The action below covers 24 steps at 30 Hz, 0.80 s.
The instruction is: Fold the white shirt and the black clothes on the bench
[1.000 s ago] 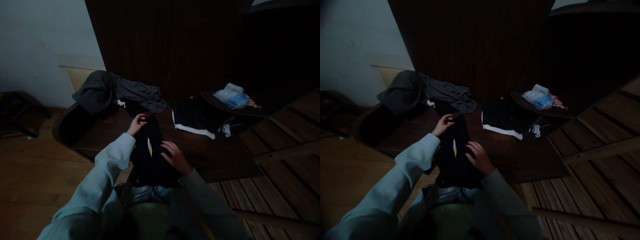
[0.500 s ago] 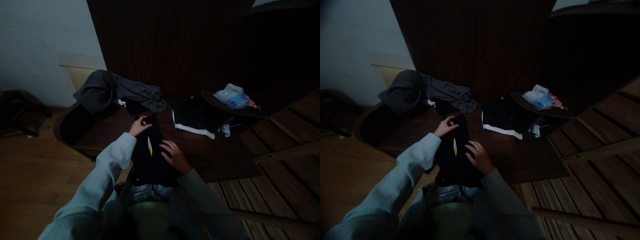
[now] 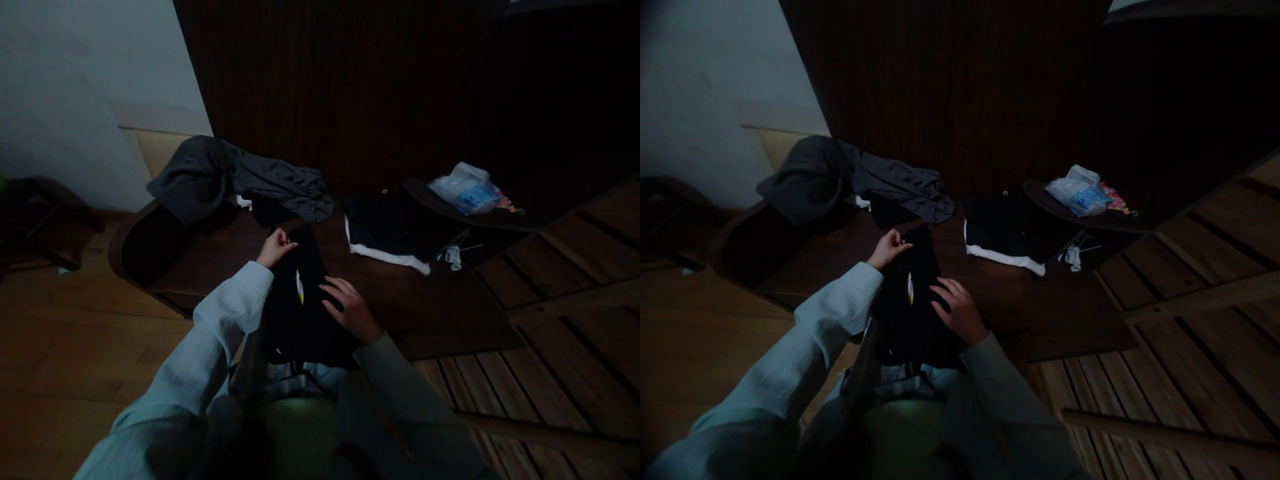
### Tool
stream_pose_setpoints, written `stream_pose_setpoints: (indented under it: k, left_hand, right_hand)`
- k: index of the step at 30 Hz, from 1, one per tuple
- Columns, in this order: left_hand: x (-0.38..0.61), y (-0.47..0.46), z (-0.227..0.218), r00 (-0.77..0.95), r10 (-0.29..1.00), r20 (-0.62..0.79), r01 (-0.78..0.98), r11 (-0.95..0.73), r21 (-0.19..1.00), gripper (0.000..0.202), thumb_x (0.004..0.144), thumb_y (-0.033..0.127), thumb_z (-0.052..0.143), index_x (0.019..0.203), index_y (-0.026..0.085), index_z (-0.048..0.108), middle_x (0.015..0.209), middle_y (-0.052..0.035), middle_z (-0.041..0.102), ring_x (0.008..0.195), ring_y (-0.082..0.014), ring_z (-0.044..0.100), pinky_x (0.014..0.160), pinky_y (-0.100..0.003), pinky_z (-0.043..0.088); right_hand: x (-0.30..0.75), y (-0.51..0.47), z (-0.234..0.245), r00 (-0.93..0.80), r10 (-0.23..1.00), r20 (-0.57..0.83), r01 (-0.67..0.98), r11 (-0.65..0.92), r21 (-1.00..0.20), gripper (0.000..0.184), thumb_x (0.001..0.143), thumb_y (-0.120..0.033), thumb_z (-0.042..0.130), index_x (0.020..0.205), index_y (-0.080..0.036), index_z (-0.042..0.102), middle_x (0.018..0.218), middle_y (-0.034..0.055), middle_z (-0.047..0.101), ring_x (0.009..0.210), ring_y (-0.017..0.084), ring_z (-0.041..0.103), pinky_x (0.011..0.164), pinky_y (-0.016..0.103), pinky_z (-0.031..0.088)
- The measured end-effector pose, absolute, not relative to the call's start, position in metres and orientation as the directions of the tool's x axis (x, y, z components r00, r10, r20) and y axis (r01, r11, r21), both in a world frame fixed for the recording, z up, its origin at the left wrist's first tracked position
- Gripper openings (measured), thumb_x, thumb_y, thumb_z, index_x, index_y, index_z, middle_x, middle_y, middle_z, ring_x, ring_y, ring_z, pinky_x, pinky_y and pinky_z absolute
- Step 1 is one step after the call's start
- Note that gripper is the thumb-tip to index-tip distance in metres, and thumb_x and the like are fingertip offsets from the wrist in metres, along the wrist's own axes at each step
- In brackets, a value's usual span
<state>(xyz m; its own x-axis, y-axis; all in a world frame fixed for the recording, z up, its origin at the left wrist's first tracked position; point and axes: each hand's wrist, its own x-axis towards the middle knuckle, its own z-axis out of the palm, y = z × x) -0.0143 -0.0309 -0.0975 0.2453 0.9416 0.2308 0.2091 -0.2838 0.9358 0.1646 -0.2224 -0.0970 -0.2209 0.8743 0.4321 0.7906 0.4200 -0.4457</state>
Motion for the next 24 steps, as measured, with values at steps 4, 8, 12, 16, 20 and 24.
stream_pose_setpoints:
  k: [4,8,12,16,20,24]
  left_hand:
    - [-0.0161,-0.0326,-0.0943,0.305,0.91,0.28,0.278,-0.367,0.888,0.03,0.057,0.03,0.065,0.055,0.018,0.037,0.052,0.0074,0.04,0.051,-0.0066,0.039,0.051,-0.019,0.032]
    - [-0.0166,-0.0348,-0.0921,0.32,0.91,0.263,0.24,-0.347,0.907,0.025,0.057,0.028,0.065,0.059,0.017,0.043,0.057,0.0057,0.045,0.053,-0.0073,0.044,0.053,-0.02,0.035]
    - [-0.0161,-0.036,-0.0907,0.333,0.91,0.248,0.231,-0.334,0.914,0.021,0.058,0.024,0.065,0.061,0.016,0.046,0.056,0.0051,0.047,0.053,-0.0076,0.046,0.054,-0.02,0.036]
    - [-0.0157,-0.0367,-0.0894,0.329,0.912,0.245,0.235,-0.33,0.914,0.02,0.058,0.025,0.065,0.061,0.016,0.047,0.056,0.0048,0.047,0.053,-0.0076,0.046,0.054,-0.021,0.036]
    - [-0.0153,-0.0367,-0.0898,0.328,0.914,0.241,0.239,-0.327,0.914,0.021,0.057,0.027,0.065,0.061,0.016,0.048,0.056,0.0046,0.047,0.054,-0.0078,0.046,0.054,-0.02,0.037]
    - [-0.015,-0.0362,-0.0907,0.315,0.917,0.244,0.245,-0.327,0.913,0.021,0.056,0.027,0.066,0.061,0.016,0.048,0.055,0.0049,0.047,0.053,-0.0077,0.045,0.053,-0.02,0.036]
  right_hand:
    - [0.1648,-0.2224,-0.0964,-0.227,0.874,0.43,0.782,0.426,-0.455,0.032,0.081,-0.027,0.048,0.111,-0.022,0.055,0.12,0.0072,0.051,0.111,0.02,0.044,0.094,0.039,0.039]
    - [0.1639,-0.2224,-0.0947,-0.219,0.873,0.436,0.777,0.426,-0.463,0.031,0.081,-0.027,0.048,0.11,-0.023,0.055,0.119,0.0068,0.052,0.111,0.019,0.045,0.093,0.039,0.04]
    - [0.1638,-0.2221,-0.0947,-0.219,0.873,0.436,0.775,0.427,-0.466,0.03,0.08,-0.027,0.049,0.109,-0.021,0.056,0.118,0.0078,0.052,0.111,0.019,0.045,0.094,0.038,0.04]
    - [0.1646,-0.2222,-0.0949,-0.212,0.876,0.433,0.768,0.423,-0.481,0.03,0.08,-0.027,0.049,0.108,-0.021,0.057,0.119,0.0074,0.052,0.11,0.019,0.045,0.094,0.039,0.039]
    - [0.1646,-0.222,-0.094,-0.207,0.878,0.432,0.761,0.422,-0.493,0.029,0.08,-0.027,0.05,0.107,-0.021,0.058,0.118,0.0076,0.053,0.11,0.019,0.046,0.094,0.038,0.04]
    - [0.1644,-0.2211,-0.0938,-0.203,0.881,0.427,0.765,0.415,-0.492,0.028,0.08,-0.028,0.05,0.106,-0.022,0.058,0.117,0.0074,0.054,0.11,0.019,0.046,0.093,0.039,0.04]
